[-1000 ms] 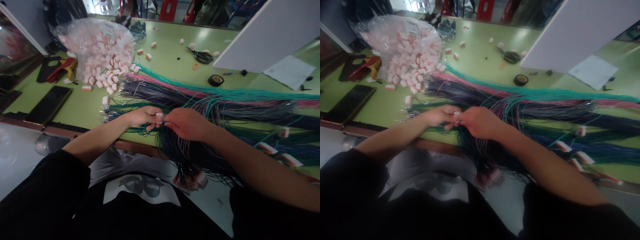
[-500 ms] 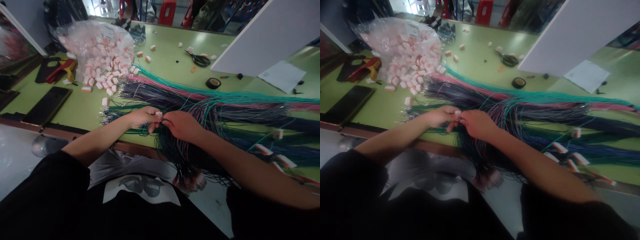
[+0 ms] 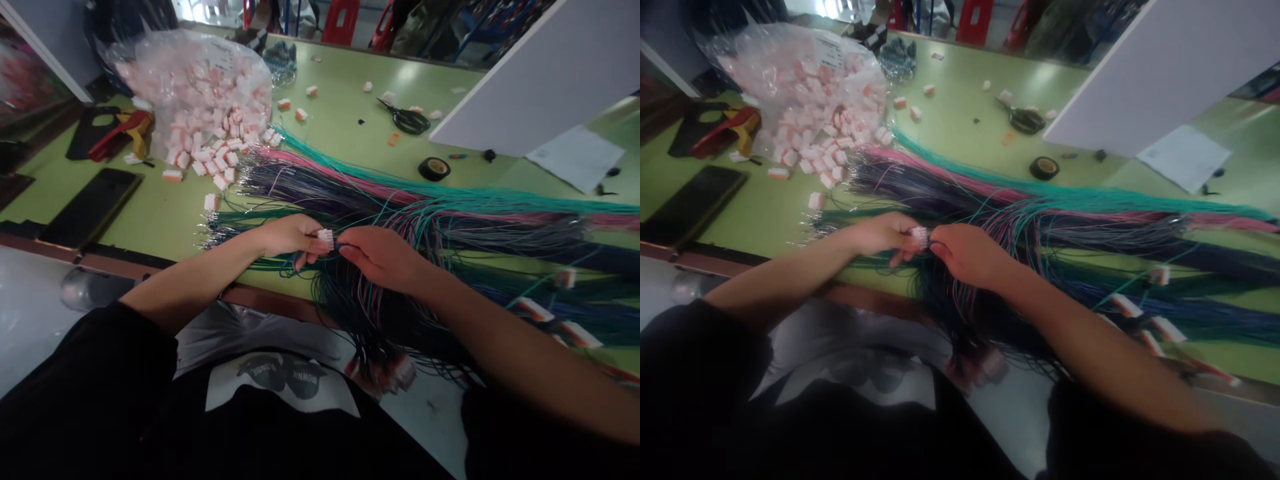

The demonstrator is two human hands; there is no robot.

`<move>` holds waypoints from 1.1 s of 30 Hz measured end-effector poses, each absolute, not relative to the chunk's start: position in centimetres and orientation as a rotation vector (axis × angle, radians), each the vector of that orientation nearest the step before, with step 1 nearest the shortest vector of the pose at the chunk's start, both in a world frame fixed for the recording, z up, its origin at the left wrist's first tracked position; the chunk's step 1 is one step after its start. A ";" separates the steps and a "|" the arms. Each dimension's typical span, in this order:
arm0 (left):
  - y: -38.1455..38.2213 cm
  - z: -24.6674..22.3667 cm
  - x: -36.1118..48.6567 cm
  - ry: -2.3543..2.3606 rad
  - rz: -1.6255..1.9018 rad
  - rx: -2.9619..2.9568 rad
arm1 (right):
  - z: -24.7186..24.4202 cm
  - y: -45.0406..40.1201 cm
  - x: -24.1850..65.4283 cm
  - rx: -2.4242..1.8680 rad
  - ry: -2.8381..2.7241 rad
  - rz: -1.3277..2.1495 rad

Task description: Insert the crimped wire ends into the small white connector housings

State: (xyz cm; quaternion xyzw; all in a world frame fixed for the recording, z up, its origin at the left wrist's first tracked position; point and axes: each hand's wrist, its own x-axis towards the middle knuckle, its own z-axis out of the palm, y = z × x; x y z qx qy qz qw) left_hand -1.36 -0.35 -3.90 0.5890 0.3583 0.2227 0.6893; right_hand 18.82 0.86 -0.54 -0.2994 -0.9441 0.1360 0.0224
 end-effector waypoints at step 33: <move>-0.6 -4.4 -0.5 0.830 0.716 1.138 | 2.2 4.0 20.7 -0.901 -2.893 0.351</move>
